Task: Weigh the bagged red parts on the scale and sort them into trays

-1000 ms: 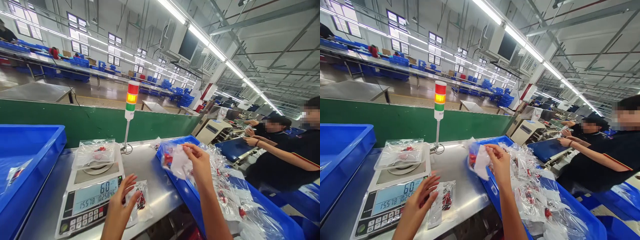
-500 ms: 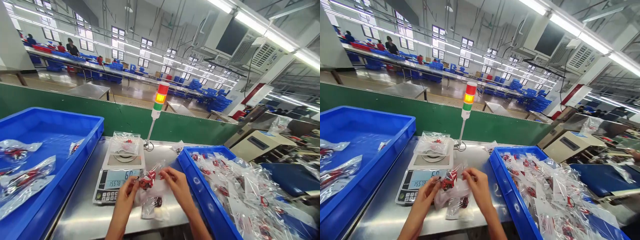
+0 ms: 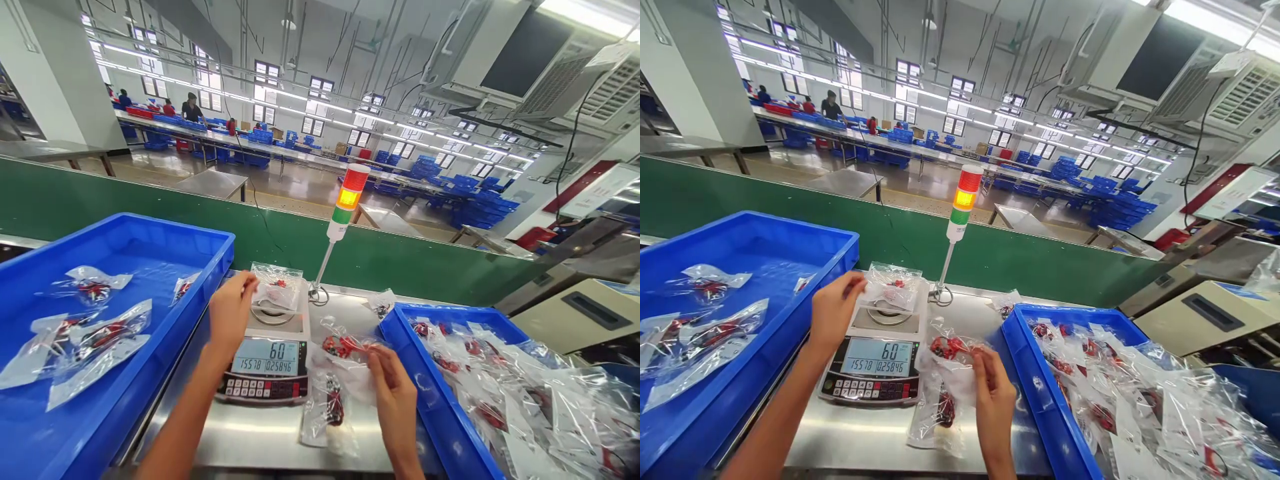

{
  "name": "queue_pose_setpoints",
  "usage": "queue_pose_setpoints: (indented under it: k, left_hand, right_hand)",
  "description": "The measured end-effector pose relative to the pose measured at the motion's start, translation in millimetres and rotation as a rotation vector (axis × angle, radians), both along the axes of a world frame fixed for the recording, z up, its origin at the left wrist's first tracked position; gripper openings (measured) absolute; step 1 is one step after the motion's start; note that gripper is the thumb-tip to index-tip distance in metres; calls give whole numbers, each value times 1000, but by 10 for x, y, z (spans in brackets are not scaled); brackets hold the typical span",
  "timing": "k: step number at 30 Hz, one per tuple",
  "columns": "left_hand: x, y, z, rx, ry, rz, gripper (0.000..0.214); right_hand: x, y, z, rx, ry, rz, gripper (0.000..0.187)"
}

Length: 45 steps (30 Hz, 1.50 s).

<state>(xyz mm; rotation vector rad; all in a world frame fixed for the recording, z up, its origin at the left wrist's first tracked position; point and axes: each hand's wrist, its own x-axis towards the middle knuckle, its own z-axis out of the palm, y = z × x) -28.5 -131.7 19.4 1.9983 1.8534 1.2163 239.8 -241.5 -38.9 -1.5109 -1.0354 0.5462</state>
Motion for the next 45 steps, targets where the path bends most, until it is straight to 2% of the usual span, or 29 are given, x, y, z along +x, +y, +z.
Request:
queue_pose_setpoints:
  k: [2,4,6,7,10,16,19,24,27,30,34,37,39,41,43,45]
  left_hand:
    - [16,469,115,-16,76,-148,19]
    - [82,865,128,-51,138,-257,13]
    - [142,1123,80,-85,187,-318,7]
    - [154,1198,53,-98,206,-334,11]
    - [77,1258,21,-114,232,-344,19]
    - [-185,1160,155,-85,246,-301,22]
    - [-106,1182,137,-108,299,-327,19]
    - [83,1247,55,-147,335,-323,23]
    - [1,1196,156,-132,282,-256,19]
    - [-269,1027,417,-90,189,-140,13]
    - [-694,633,830,36,73,52,12]
    - [-838,314,1017,136,-21,135,8]
    - [-802,145,1053,157,-69,112,8]
    - [-664,26,1029,128,-87,40,8]
    - [-441,-50,963,75,-83,-60,9]
    - [-173,-99,876,22,-65,-178,11]
  right_hand:
    - [132,-46,31,-6,15,-11,48]
    - [217,-91,60,-8,40,-6,47]
    - [262,-106,91,-4,76,18,45]
    - [271,-94,110,2,95,32,44]
    - [233,52,203,39,154,87,40]
    - [-103,646,520,159,261,301,38]
    - [-213,799,595,203,308,310,38]
    - [-132,791,546,222,314,276,37]
    - [-148,857,537,225,291,287,38]
    - [-338,1101,541,232,246,339,37]
    - [-674,1559,473,181,184,420,38]
    - [-767,1754,420,132,114,392,38]
    - [-733,1727,431,132,82,365,42]
    - [-663,1568,495,138,74,402,51]
    - [-600,1312,605,127,104,557,64]
    - [-562,1026,736,100,163,776,76]
